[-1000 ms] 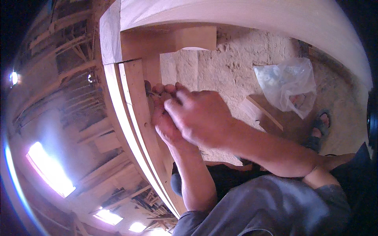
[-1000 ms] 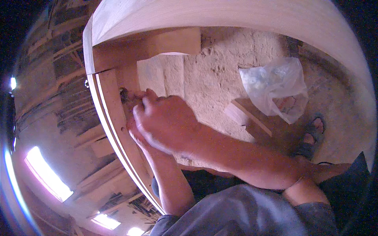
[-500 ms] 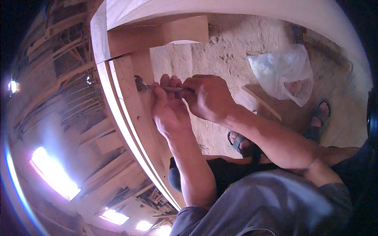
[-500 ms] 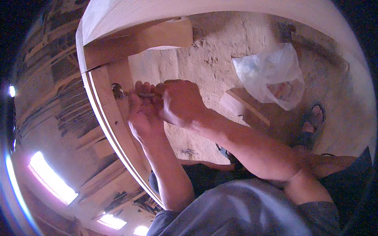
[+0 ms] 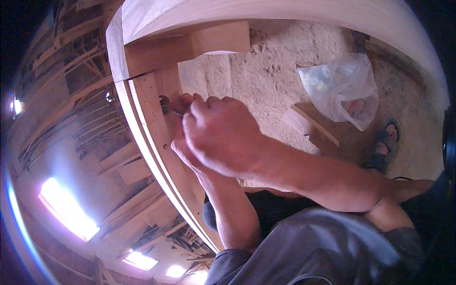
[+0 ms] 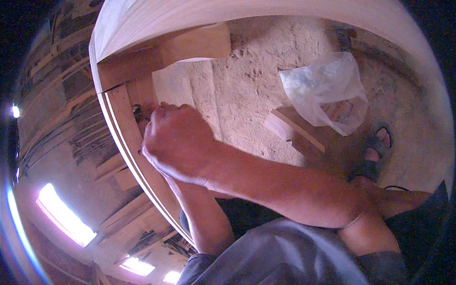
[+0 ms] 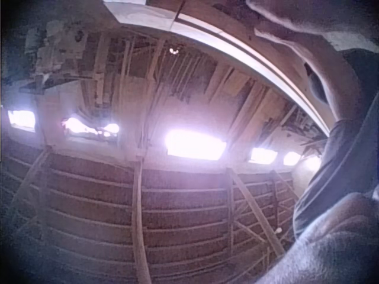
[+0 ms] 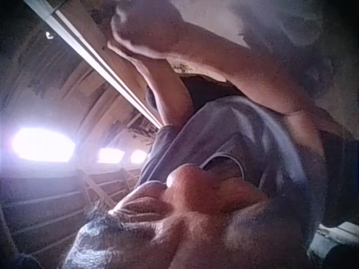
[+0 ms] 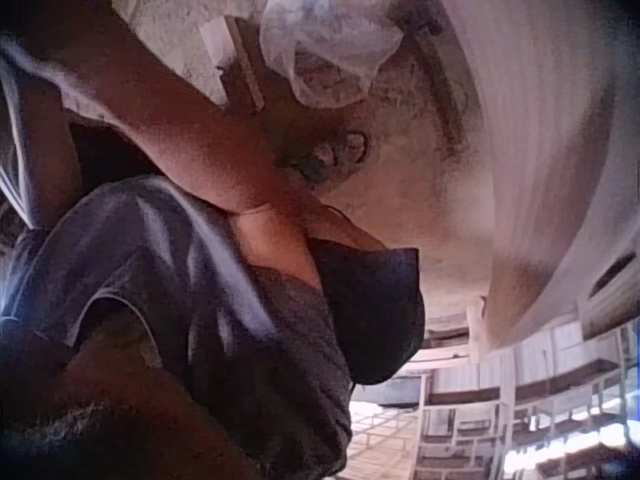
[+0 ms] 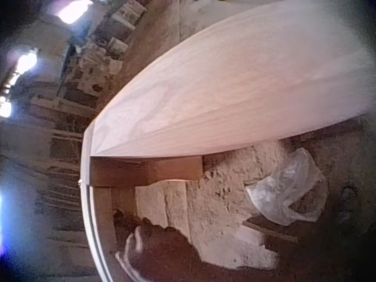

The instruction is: The person inserts a metal component into a pre-drilled hole in a large wooden furniture assembly, tightens it with a wrench, and secures the joint using an axe as a hammer.

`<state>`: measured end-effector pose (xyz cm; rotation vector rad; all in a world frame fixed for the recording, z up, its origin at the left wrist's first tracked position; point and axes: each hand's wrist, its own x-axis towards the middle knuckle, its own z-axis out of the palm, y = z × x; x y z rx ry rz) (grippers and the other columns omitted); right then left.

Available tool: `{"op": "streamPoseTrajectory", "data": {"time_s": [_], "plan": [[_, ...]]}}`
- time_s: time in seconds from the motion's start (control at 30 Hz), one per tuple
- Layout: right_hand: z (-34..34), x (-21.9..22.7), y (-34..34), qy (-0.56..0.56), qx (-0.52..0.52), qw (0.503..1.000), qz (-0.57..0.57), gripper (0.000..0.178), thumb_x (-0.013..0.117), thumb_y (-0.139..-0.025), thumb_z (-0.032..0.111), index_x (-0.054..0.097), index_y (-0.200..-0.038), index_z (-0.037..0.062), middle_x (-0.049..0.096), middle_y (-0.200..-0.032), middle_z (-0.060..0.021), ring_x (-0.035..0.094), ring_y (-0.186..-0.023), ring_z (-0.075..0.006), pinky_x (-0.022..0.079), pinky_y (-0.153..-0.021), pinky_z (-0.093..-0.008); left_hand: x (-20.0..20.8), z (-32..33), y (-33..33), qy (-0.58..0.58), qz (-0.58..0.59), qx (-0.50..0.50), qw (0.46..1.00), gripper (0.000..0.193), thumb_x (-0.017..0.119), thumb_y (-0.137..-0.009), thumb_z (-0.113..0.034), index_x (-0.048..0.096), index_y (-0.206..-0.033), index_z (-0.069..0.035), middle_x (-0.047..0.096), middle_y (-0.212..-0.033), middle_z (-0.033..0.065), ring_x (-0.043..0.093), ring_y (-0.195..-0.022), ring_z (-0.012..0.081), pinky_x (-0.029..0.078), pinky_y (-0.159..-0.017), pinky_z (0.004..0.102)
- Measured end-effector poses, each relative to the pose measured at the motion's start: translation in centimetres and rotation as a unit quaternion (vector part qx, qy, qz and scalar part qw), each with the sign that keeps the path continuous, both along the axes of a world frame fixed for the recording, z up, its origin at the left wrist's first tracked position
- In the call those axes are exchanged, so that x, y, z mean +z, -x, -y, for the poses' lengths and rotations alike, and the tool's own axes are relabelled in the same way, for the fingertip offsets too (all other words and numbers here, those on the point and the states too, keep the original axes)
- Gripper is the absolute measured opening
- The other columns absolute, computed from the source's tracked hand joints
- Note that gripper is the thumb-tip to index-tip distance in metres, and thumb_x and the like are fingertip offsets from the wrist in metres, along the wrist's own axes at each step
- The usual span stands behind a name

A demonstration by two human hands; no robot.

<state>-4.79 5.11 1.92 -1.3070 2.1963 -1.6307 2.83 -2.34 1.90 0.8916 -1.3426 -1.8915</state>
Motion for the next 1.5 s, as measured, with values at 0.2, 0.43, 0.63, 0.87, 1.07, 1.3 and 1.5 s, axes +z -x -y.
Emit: {"op": "streamPoseTrajectory", "data": {"time_s": [0.2, 0.43, 0.63, 0.87, 1.07, 1.3, 1.5], "plan": [[0.9, 2.1, -0.8, -0.005, -0.019, 1.000, -0.019, 0.027, 0.064, -0.081, 0.017, 0.068, -0.095, -0.0058, 0.067, -0.086, -0.0170, 0.068, -0.073, -0.0254, 0.055, -0.060, -0.0379, 0.3, 1.1, -1.3, -0.034, -0.041, 0.000, 0.999, 0.032, 0.049, -0.104, -0.026, 0.055, -0.127, -0.003, 0.060, -0.125, 0.0118, 0.056, -0.115, 0.0290, 0.043, -0.105, 0.0442], [2.3, -8.2, -1.3, 0.036, 0.030, 0.998, 0.039, 0.048, 0.063, -0.085, 0.022, 0.058, -0.133, 0.0127, 0.068, -0.099, -0.0134, 0.069, -0.076, -0.0284, 0.055, -0.062, -0.0405, -3.2, 3.3, -1.4, -0.087, -0.005, 0.009, 0.996, 0.037, 0.054, -0.102, -0.025, 0.047, -0.131, -0.003, 0.052, -0.141, 0.0167, 0.052, -0.127, 0.0375, 0.040, -0.111, 0.0513], [1.1, -6.9, -0.7, 0.008, 0.063, 0.998, 0.011, 0.049, 0.064, -0.085, 0.024, 0.058, -0.131, 0.0101, 0.068, -0.100, -0.0142, 0.069, -0.072, -0.0279, 0.054, -0.060, -0.0399, -1.7, 1.1, -0.8, -0.081, -0.014, 0.056, 0.995, 0.030, 0.051, -0.104, -0.025, 0.048, -0.127, -0.007, 0.051, -0.141, 0.0139, 0.054, -0.123, 0.0349, 0.043, -0.107, 0.0502], [0.5, 0.9, -1.6, -0.046, 0.022, 0.996, -0.076, 0.033, 0.064, -0.078, 0.015, 0.064, -0.101, -0.0086, 0.062, -0.085, -0.0172, 0.065, -0.068, -0.0243, 0.051, -0.056, -0.0371, 0.8, -0.1, 0.6, -0.061, -0.075, 0.048, 0.994, 0.023, 0.047, -0.105, -0.026, 0.054, -0.123, -0.013, 0.060, -0.122, 0.0063, 0.060, -0.104, 0.0245, 0.049, -0.097, 0.0453], [0.6, 1.3, -1.9, 0.018, -0.051, 0.997, -0.061, 0.032, 0.066, -0.080, 0.015, 0.064, -0.102, -0.0077, 0.058, -0.084, -0.0145, 0.067, -0.073, -0.0274, 0.054, -0.058, -0.0360, -0.3, 1.2, -0.8, -0.061, -0.078, 0.004, 0.995, 0.023, 0.047, -0.105, -0.026, 0.055, -0.122, -0.013, 0.062, -0.116, 0.0050, 0.061, -0.101, 0.0231, 0.050, -0.094, 0.0445], [-0.1, -2.4, -1.2, -0.009, 0.077, 0.993, 0.089, 0.044, 0.061, -0.086, 0.019, 0.057, -0.123, -0.0038, 0.061, -0.101, -0.0211, 0.068, -0.065, -0.0258, 0.055, -0.052, -0.0365, -1.6, 3.0, -1.6, -0.064, -0.024, 0.024, 0.997, 0.022, 0.047, -0.104, -0.024, 0.056, -0.122, -0.013, 0.065, -0.106, 0.0032, 0.063, -0.094, 0.0213, 0.052, -0.089, 0.0431], [0.2, 3.6, 0.5, -0.068, 0.070, 0.995, -0.002, 0.035, 0.060, -0.086, 0.018, 0.061, -0.110, -0.0058, 0.062, -0.098, -0.0242, 0.069, -0.066, -0.0294, 0.054, -0.048, -0.0361, -0.4, 2.1, -1.0, -0.059, -0.080, 0.003, 0.995, 0.030, 0.052, -0.101, -0.023, 0.054, -0.128, -0.011, 0.064, -0.114, 0.0065, 0.060, -0.105, 0.0230, 0.047, -0.098, 0.0429]]}}
